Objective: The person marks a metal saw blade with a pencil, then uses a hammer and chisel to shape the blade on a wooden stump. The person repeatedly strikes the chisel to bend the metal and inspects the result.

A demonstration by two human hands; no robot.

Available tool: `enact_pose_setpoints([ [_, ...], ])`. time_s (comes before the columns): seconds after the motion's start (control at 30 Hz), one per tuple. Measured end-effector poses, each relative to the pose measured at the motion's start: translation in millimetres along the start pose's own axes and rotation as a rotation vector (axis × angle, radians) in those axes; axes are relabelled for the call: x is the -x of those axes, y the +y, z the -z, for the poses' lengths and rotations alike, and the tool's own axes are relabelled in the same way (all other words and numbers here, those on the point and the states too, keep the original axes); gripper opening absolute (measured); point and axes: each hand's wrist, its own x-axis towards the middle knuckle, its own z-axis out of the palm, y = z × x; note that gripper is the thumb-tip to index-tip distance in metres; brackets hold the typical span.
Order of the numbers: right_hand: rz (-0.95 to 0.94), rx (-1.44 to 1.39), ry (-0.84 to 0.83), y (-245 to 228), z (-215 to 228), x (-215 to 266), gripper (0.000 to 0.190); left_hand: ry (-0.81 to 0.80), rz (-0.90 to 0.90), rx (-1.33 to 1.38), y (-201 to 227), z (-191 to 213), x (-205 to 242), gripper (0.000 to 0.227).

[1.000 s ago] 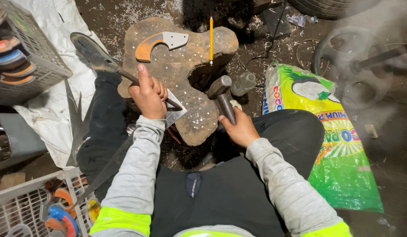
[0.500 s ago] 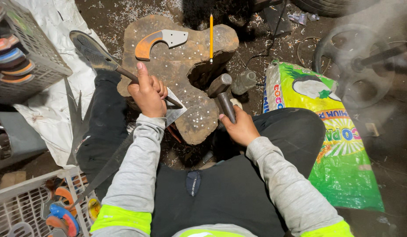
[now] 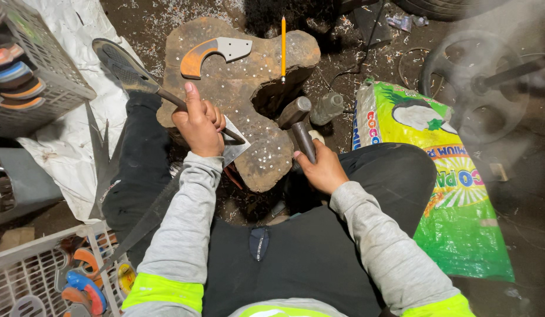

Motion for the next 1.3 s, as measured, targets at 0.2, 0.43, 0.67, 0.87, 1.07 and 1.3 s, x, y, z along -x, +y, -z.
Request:
enact_pose_setpoints([
  [0.2,-0.008,-0.014,-0.002,2,0,0,0.043,-0.005,0.006,0.003,0,-2,0,0.062],
  [0.43,-0.019,-0.006,-0.007,1,0,-1,0.042,-0.03,-0.023,-0.034,-2,-6,5,0.058],
  [0.67,-0.037,-0.01,-0.008,-1,1,1,0.043,-0.091,-0.06,-0.127,-5,-10,8,0.055],
  [0.87,0.035,-0.041,0.029,3,1,3,0.04,-0.138,-0.163,-0.419,-10,-16,18,0.057],
  [1.07,0.322,-0.364,0.164,-43,30,58,0.028,-0.262,-0.336,-0.584,-11,-22,37,0.057],
  [1.3,0.419,-0.22,0.221,-132,104,122,0.032,-0.331,-0.412,-0.678,-7,-38,56,0.036],
])
